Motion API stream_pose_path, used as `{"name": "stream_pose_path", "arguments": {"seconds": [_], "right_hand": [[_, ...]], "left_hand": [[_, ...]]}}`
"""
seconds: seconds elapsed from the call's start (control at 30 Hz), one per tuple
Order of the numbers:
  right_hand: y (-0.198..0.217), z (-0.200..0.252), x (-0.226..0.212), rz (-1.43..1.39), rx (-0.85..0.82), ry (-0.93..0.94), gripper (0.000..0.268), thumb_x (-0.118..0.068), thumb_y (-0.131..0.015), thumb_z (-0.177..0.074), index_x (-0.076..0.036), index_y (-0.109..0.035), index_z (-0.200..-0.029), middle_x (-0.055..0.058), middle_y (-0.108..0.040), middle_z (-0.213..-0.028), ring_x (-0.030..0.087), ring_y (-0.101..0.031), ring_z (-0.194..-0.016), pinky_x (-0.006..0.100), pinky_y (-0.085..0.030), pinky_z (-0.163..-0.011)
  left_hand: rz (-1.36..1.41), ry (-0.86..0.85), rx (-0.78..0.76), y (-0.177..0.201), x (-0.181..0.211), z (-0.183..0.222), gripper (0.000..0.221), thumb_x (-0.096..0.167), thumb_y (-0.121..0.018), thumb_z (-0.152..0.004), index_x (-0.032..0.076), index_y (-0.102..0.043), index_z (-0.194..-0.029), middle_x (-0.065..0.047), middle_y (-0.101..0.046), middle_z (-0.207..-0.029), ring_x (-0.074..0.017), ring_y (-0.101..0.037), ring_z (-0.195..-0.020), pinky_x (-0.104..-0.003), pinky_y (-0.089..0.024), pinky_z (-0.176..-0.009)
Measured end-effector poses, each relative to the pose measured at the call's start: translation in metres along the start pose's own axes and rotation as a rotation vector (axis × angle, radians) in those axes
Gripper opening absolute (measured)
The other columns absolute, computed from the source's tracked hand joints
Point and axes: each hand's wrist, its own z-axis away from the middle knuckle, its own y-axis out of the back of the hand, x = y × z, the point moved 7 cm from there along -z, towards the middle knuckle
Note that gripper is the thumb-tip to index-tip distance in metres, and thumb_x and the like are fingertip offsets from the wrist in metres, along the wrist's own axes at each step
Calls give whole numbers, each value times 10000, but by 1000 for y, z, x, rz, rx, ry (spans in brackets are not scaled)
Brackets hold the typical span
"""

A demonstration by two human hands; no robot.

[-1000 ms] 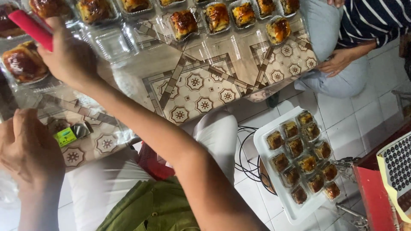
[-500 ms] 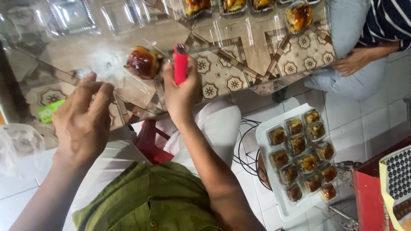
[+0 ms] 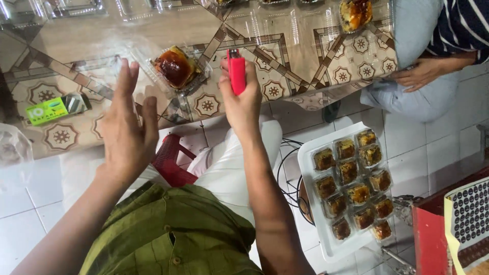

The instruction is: The person is packaging small cakes into individual plastic clamshell containers and sealing them using a stapler.

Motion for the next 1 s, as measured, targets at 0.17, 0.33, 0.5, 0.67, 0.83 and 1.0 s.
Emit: {"name": "stream_pose_path", "arguments": {"seconds": [0.17,0.33,0.5,0.67,0.83,1.0], "right_hand": [[-19,-22,20,-335,-95,-100,448,32,-549,-851,-12,-574,-1296,170,-713,-1264,263,-735,-1111,349,-590,-1022],[-24,-19,17,-370,-173,-149,409,33,-590,-881,-56,-593,-1280,144,-716,-1276,265,-700,-1208,413,-530,-1098],[-31,-3,21,-508,-175,-202,350,96,-556,-872,-26,-584,-1199,166,-757,-1148,237,-733,-1101,332,-627,-887],[-36,22,14,-570,-197,-307,299,81,-542,-900,47,-601,-1191,213,-741,-1084,275,-754,-969,343,-638,-828],[-40,30,21,-698,-132,-335,237,-7,-639,-898,74,-663,-1120,184,-723,-1043,254,-729,-891,385,-671,-784],[-19,25,-2,-372,-85,-319,232,-106,-661,-864,-4,-677,-1072,147,-743,-965,254,-757,-848,342,-675,-745]], "left_hand": [[35,70,-138,-20,1,2,744,16,-546,-1145,129,-46,-1685,-288,-241,-1749,-218,-653,-903,-265,-466,-582],[38,1,-189,-27,8,-5,701,48,-531,-1146,99,-83,-1683,-233,-183,-1751,-369,-486,-1233,-438,-453,-864],[51,-55,-233,-31,13,-16,620,53,-476,-1147,29,-131,-1662,-226,-169,-1726,-472,-167,-1610,-581,-256,-1338],[74,-140,-271,-30,22,-22,591,68,-561,-1112,-4,-280,-1627,-265,-270,-1680,-474,-172,-1577,-613,-226,-1314],[-8,-198,-274,-35,19,-21,624,148,-677,-1061,54,-394,-1609,-242,-349,-1660,-510,-223,-1546,-718,-208,-1252],[-104,-314,-267,-39,23,-17,608,143,-766,-1035,7,-502,-1566,-217,-453,-1622,-495,-262,-1522,-712,-195,-1233]]}}
